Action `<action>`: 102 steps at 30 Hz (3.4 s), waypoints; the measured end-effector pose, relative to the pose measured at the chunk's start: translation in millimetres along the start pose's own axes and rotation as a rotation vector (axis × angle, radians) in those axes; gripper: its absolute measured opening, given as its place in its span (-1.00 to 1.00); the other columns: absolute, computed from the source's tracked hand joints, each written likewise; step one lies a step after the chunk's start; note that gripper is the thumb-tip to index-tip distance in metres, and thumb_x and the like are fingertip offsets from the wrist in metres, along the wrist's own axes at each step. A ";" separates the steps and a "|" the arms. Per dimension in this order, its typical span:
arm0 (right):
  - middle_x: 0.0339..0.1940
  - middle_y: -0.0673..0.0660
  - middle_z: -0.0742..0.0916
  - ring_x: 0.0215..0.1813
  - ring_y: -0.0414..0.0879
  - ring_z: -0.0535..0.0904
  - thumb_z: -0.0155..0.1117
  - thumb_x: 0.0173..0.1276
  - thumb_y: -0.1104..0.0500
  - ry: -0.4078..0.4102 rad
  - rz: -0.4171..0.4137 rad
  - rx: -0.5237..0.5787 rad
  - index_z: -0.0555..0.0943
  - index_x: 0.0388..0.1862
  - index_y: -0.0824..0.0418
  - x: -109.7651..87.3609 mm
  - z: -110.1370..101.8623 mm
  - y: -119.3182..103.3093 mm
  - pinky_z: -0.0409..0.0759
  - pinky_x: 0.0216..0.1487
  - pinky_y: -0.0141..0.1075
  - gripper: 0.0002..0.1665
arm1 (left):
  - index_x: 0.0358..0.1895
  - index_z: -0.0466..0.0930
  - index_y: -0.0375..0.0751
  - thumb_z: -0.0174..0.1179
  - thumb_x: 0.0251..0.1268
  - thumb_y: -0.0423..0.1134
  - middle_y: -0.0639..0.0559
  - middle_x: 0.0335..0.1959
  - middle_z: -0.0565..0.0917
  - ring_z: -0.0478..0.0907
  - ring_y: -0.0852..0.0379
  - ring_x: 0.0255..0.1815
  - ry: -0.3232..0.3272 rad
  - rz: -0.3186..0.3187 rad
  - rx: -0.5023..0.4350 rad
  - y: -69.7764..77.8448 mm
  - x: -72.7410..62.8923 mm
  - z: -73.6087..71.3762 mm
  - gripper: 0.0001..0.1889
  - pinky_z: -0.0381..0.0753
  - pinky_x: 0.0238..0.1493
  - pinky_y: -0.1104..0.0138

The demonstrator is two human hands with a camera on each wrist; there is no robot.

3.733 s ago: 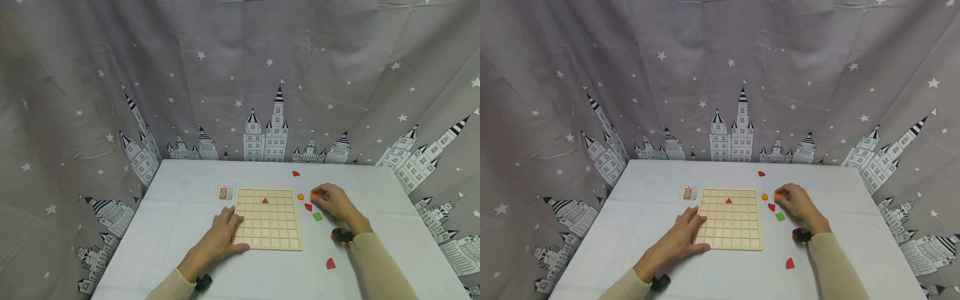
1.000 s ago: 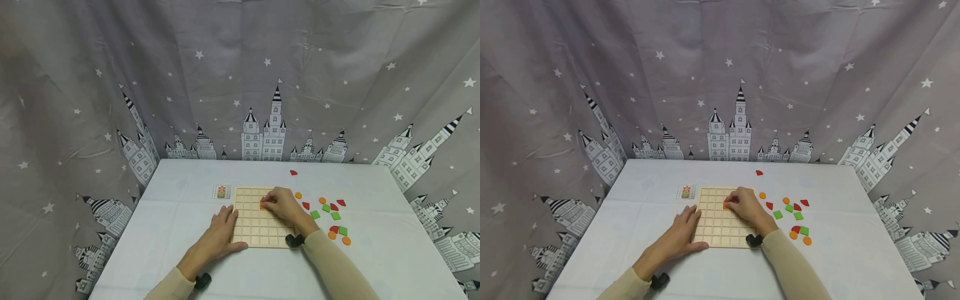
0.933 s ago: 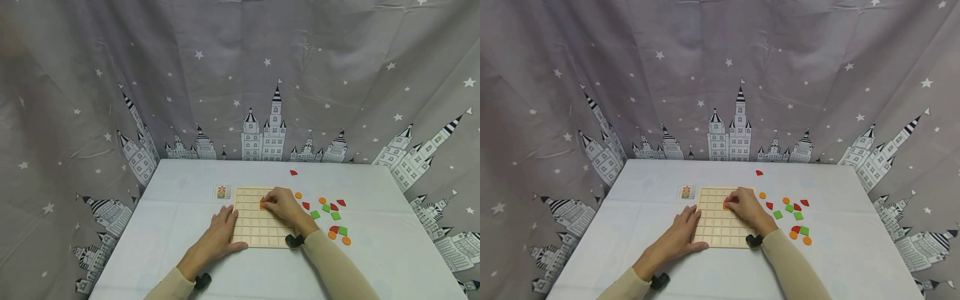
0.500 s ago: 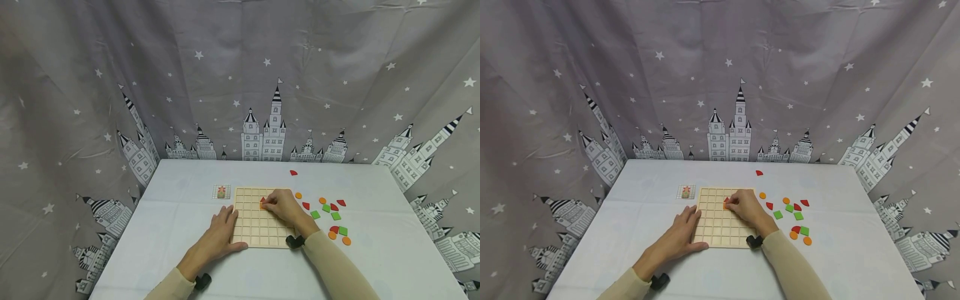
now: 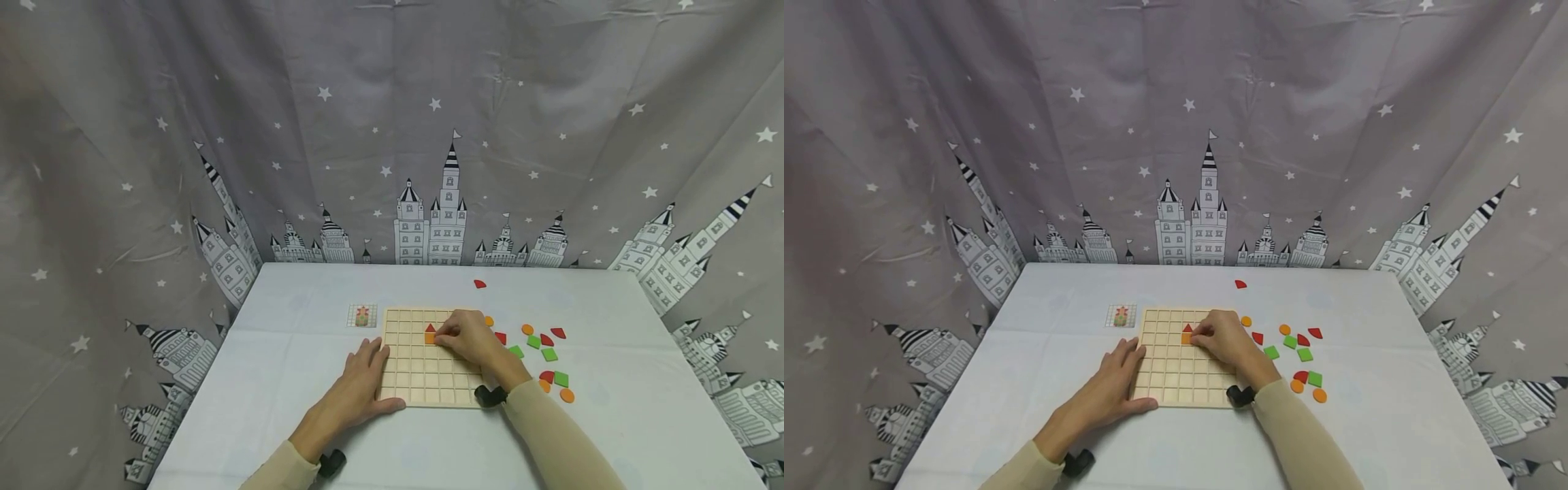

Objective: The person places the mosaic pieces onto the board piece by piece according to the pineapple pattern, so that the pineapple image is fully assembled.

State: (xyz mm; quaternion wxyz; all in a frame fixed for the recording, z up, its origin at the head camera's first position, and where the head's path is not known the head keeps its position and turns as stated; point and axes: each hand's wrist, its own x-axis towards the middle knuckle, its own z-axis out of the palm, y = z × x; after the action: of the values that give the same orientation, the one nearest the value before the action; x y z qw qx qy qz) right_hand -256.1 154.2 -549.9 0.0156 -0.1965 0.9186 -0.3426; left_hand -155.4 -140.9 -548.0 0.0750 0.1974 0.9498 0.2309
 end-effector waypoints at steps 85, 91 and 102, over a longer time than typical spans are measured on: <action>0.01 -0.03 0.86 -0.04 -0.21 0.70 0.65 0.58 0.20 -0.037 -0.124 -0.036 0.92 0.08 0.10 -18.1 -33.2 34.3 0.74 0.04 -0.33 -0.83 | 0.79 0.29 -0.49 0.66 0.37 0.29 -0.56 0.85 0.23 0.10 -0.65 0.91 0.017 0.019 -0.018 -3.3 -0.8 3.3 0.22 0.22 0.81 -0.53; 0.01 -0.06 0.88 -0.07 -0.27 0.69 0.63 0.59 0.23 -0.099 -0.178 -0.014 0.93 0.00 0.06 -8.9 -27.4 30.8 0.75 0.05 -0.34 -0.90 | 0.79 0.29 -0.49 0.66 0.36 0.29 -0.56 0.85 0.24 0.11 -0.65 0.91 0.016 0.017 -0.015 -2.3 -0.3 2.9 0.22 0.23 0.80 -0.54; 0.03 -0.09 0.91 0.17 -0.10 0.83 0.63 0.59 0.23 -0.141 -0.228 -0.034 0.95 -0.08 -0.01 0.3 -19.1 26.8 0.85 0.36 -0.04 -0.89 | 0.79 0.28 -0.49 0.67 0.37 0.27 -0.56 0.86 0.22 0.09 -0.65 0.91 0.009 0.012 -0.031 -1.5 -2.0 2.7 0.22 0.22 0.80 -0.54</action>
State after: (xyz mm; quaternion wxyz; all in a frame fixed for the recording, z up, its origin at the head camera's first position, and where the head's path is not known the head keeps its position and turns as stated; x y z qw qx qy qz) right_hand -268.9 184.4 -552.3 0.0378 -0.3233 0.8926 -0.3120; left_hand -153.5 -141.9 -551.0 0.0723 0.2006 0.9453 0.2469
